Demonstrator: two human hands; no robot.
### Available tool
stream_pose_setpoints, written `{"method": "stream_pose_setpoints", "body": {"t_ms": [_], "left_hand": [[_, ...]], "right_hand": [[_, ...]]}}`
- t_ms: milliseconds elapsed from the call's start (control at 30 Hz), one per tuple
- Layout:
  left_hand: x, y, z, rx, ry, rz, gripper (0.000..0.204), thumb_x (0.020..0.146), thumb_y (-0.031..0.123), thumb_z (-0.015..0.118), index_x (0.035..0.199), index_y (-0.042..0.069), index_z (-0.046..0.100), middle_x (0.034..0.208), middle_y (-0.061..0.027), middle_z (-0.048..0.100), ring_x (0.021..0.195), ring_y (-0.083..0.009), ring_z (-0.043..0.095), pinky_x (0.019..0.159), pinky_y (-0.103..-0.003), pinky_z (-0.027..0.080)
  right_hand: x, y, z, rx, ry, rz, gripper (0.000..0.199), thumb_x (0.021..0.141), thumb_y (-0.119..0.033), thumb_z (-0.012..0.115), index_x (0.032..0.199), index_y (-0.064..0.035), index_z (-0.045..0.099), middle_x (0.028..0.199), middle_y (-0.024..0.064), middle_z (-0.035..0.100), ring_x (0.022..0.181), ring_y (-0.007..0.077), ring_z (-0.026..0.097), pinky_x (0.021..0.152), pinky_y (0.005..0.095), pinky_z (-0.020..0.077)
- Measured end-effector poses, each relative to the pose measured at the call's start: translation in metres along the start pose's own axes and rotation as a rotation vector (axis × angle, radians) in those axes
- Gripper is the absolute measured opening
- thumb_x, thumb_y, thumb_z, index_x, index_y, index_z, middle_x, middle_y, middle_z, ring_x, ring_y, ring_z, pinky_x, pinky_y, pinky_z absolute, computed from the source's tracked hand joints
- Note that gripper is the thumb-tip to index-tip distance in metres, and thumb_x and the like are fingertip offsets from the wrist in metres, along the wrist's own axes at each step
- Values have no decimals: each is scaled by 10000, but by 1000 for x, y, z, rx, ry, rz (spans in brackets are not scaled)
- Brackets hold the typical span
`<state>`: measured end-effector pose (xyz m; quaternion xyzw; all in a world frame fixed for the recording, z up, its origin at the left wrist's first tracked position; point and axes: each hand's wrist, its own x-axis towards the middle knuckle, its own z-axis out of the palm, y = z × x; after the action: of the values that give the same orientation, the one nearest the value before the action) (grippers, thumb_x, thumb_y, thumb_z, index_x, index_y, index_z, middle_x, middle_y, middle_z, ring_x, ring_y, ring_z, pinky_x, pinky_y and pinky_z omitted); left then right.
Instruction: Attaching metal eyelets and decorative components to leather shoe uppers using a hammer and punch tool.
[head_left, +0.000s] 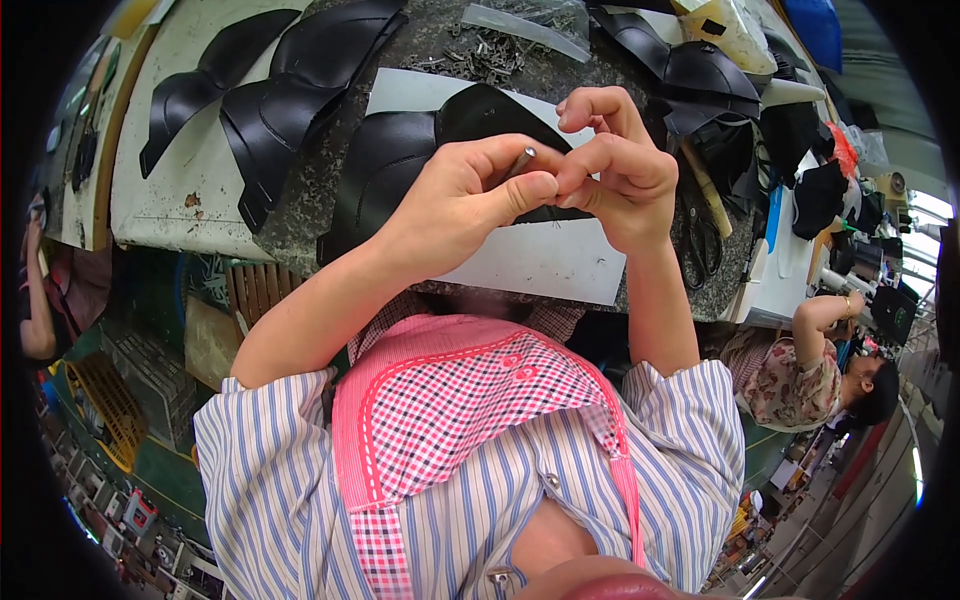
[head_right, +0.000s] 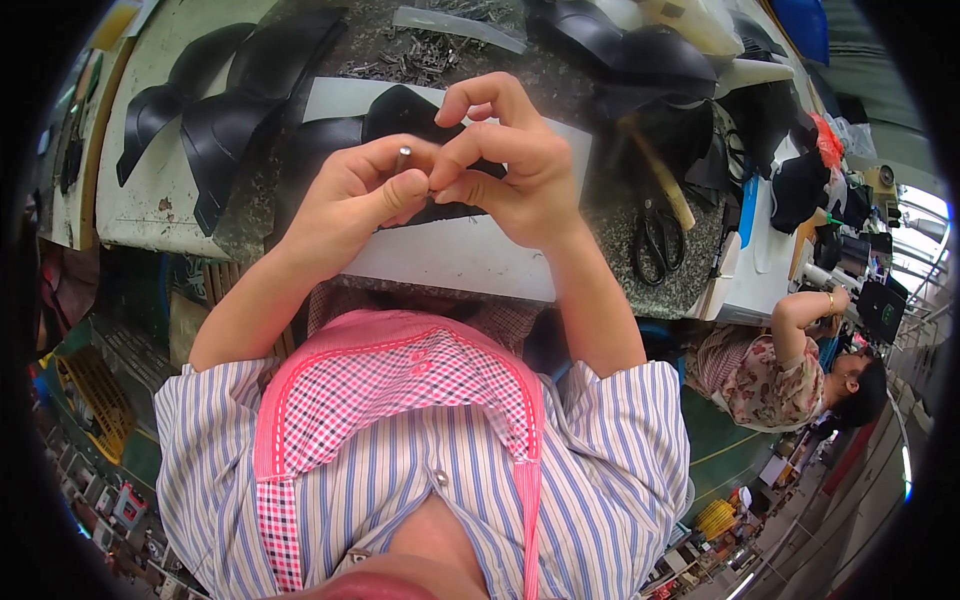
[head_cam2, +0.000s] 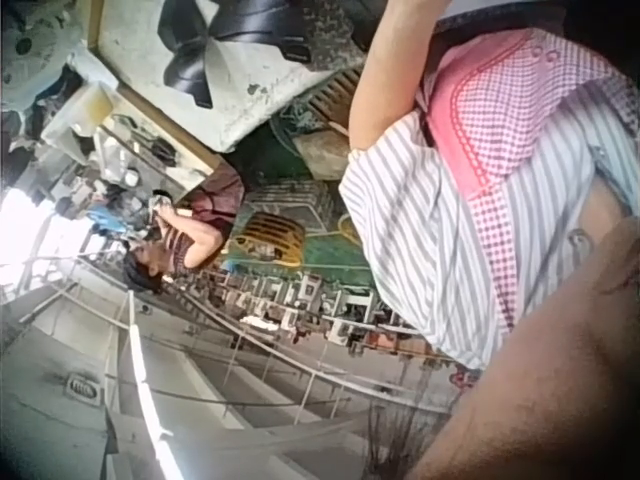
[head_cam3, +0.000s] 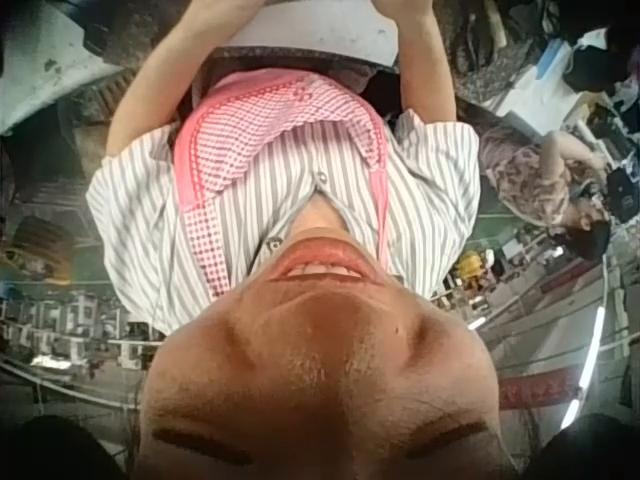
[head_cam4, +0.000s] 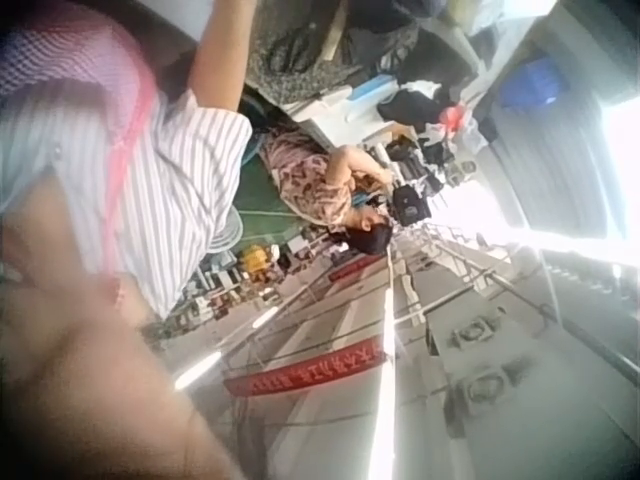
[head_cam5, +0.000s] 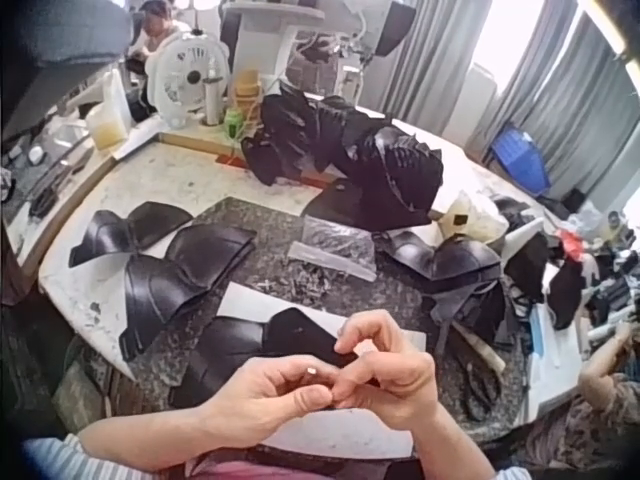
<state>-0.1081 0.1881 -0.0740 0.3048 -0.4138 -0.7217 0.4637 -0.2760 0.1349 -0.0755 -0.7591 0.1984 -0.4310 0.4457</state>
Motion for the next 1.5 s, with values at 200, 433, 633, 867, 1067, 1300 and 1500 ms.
{"method": "stream_pose_setpoints", "body": {"t_ms": [200, 433, 633, 867, 1067, 1300, 1500], "left_hand": [[-3, -4, -4, 49, 13, -46, 163, 818, 118, 548, 897, -25, 553, 826, -33, 574, 766, -64, 509, 704, -208, 419], [-6, -19, -7, 106, 285, 39, 117, 783, 101, 600, 780, -13, 572, 700, 3, 565, 647, -41, 482, 599, -186, 399], [31, -4, -54, 1276, 295, 415, 322, 645, 215, 702, 888, 39, 583, 860, -44, 563, 714, -169, 542, 659, -296, 448], [36, -13, -66, 1324, 128, 191, 421, 602, 239, 711, 966, 76, 576, 899, -73, 540, 938, -241, 480, 783, -328, 414], [39, -17, -66, 981, 145, 0, 325, 606, 162, 676, 886, 31, 576, 802, -100, 562, 790, -202, 534, 731, -293, 430], [42, -11, -60, 627, 112, -125, 247, 608, 63, 625, 831, -24, 566, 693, -31, 583, 639, -79, 528, 600, -221, 435], [43, -10, -57, 624, 116, -145, 241, 607, 56, 613, 828, -28, 565, 699, -30, 580, 648, -79, 526, 605, -222, 435]], "right_hand": [[-3, -1, 8, -146, -39, -1, 174, 557, -67, 708, 669, -67, 576, 883, 44, 490, 852, 184, 477, 701, 271, 397], [-14, 9, 24, -83, 33, 207, 157, 612, 13, 654, 708, -34, 539, 869, 55, 518, 751, 140, 498, 652, 243, 409], [-23, 45, 26, 239, 263, 555, 63, 728, -1, 611, 752, 8, 553, 716, 14, 574, 662, 82, 555, 618, 194, 443], [-21, 52, 24, 139, 196, 621, 127, 705, -8, 644, 817, 4, 585, 738, 33, 599, 677, 77, 558, 638, 194, 454], [-23, 60, 29, 158, 384, 387, 103, 661, 60, 659, 738, 14, 608, 738, 35, 585, 677, 82, 544, 611, 189, 443], [-25, 65, 26, 145, 348, 264, 144, 626, 87, 671, 734, 4, 627, 798, 30, 531, 666, 78, 485, 580, 193, 398], [-25, 64, 26, 164, 362, 287, 153, 620, 89, 674, 735, 1, 629, 832, 37, 522, 669, 69, 487, 573, 185, 399]]}}
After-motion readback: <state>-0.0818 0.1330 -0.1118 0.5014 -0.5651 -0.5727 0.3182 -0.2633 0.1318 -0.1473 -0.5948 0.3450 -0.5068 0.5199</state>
